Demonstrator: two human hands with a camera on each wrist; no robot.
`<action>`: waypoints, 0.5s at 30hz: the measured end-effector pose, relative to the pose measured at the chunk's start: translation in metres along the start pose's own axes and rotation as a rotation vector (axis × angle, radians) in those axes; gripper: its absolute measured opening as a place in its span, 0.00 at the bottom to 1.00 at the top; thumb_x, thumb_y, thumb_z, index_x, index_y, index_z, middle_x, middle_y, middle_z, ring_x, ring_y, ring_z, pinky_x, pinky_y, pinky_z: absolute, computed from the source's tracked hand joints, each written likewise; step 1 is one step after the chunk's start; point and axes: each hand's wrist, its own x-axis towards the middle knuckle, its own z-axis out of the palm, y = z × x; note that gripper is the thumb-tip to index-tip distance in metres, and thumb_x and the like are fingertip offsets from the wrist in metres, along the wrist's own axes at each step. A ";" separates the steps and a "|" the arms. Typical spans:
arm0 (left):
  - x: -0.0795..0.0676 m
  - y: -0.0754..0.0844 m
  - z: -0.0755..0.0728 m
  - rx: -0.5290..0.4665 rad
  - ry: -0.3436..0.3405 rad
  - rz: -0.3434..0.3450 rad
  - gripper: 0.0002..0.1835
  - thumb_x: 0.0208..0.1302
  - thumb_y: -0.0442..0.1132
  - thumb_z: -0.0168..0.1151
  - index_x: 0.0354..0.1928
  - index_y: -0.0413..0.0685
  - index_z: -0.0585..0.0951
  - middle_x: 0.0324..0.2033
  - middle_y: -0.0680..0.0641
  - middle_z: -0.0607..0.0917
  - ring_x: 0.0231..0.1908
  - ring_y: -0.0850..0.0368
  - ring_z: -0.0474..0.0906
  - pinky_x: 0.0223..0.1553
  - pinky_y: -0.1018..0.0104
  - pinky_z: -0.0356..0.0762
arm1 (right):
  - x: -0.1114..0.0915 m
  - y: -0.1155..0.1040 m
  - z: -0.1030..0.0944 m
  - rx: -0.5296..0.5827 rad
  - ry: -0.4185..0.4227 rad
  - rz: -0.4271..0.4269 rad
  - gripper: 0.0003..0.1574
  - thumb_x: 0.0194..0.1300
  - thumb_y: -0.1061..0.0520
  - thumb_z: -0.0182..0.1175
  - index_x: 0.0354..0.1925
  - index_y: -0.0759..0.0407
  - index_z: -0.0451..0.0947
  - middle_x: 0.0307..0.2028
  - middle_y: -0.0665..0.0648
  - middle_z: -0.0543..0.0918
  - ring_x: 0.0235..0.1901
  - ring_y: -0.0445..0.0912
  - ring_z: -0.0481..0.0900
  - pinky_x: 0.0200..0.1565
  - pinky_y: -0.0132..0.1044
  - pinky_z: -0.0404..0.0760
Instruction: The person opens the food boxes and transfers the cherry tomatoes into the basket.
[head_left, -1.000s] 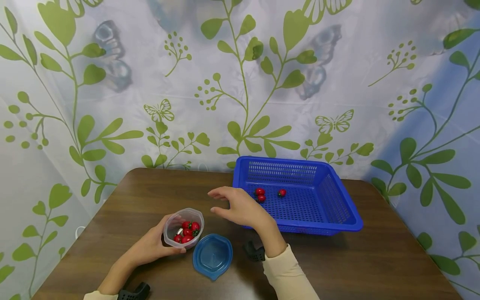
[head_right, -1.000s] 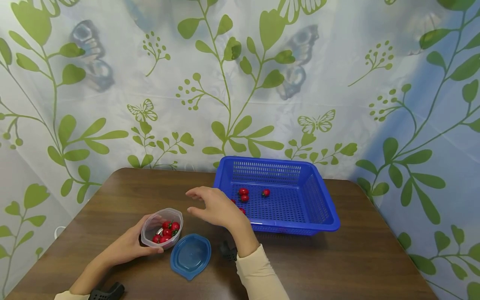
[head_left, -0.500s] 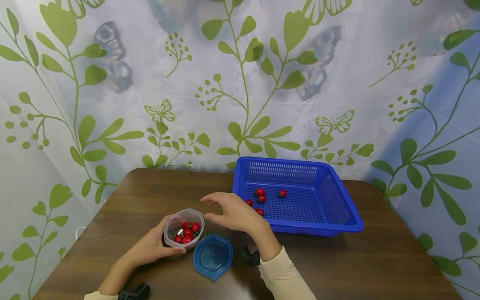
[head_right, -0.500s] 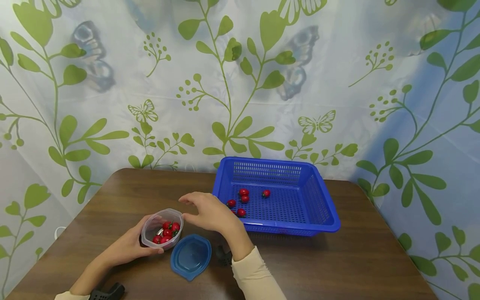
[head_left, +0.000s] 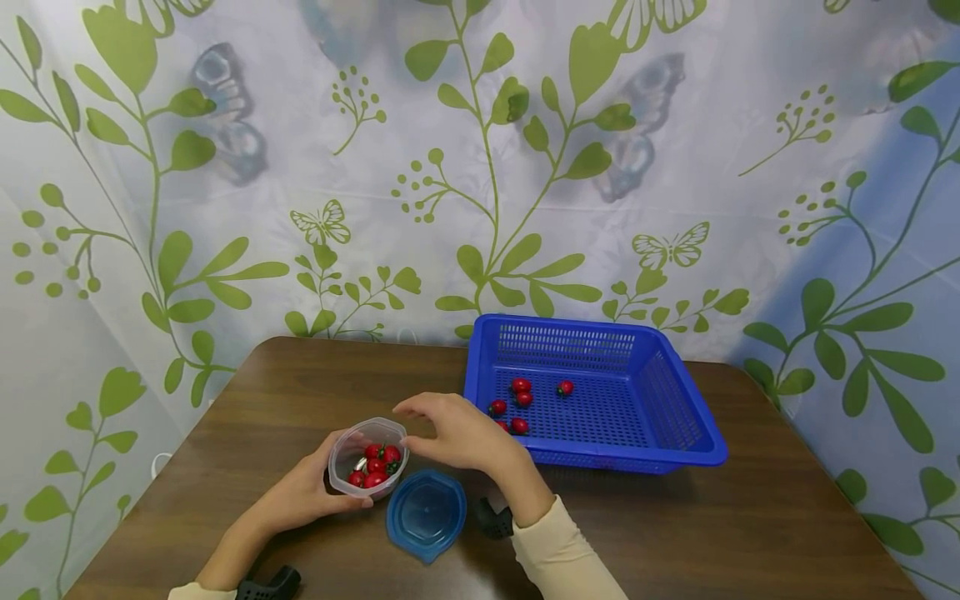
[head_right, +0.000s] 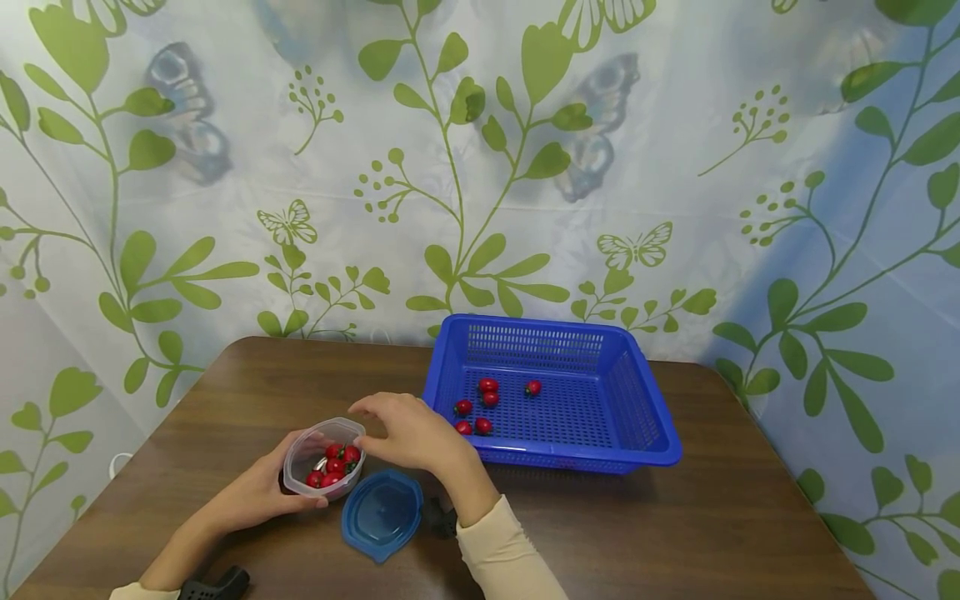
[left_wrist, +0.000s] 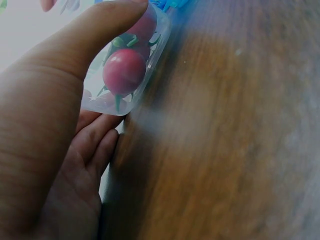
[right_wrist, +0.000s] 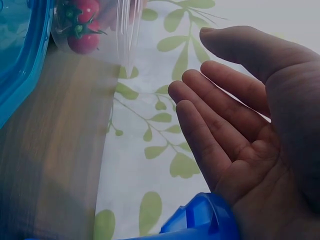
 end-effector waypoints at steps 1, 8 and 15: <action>0.000 0.000 0.000 0.001 0.001 0.002 0.50 0.52 0.59 0.80 0.72 0.54 0.65 0.64 0.52 0.79 0.62 0.51 0.77 0.61 0.62 0.76 | 0.000 -0.001 0.001 -0.006 0.000 -0.002 0.27 0.70 0.53 0.68 0.64 0.57 0.79 0.59 0.55 0.85 0.58 0.49 0.83 0.61 0.37 0.79; 0.000 0.001 -0.001 0.010 0.006 0.013 0.50 0.52 0.59 0.80 0.71 0.54 0.65 0.64 0.52 0.79 0.62 0.52 0.76 0.62 0.63 0.76 | 0.004 -0.005 0.007 -0.043 -0.012 -0.025 0.27 0.70 0.51 0.68 0.64 0.56 0.79 0.58 0.53 0.85 0.56 0.44 0.84 0.59 0.34 0.80; -0.001 0.001 -0.001 0.006 -0.005 0.011 0.48 0.53 0.59 0.80 0.72 0.54 0.65 0.65 0.51 0.78 0.61 0.51 0.77 0.60 0.63 0.77 | 0.006 -0.013 0.016 -0.117 -0.055 -0.055 0.26 0.71 0.50 0.67 0.64 0.55 0.79 0.59 0.50 0.84 0.56 0.42 0.83 0.59 0.33 0.79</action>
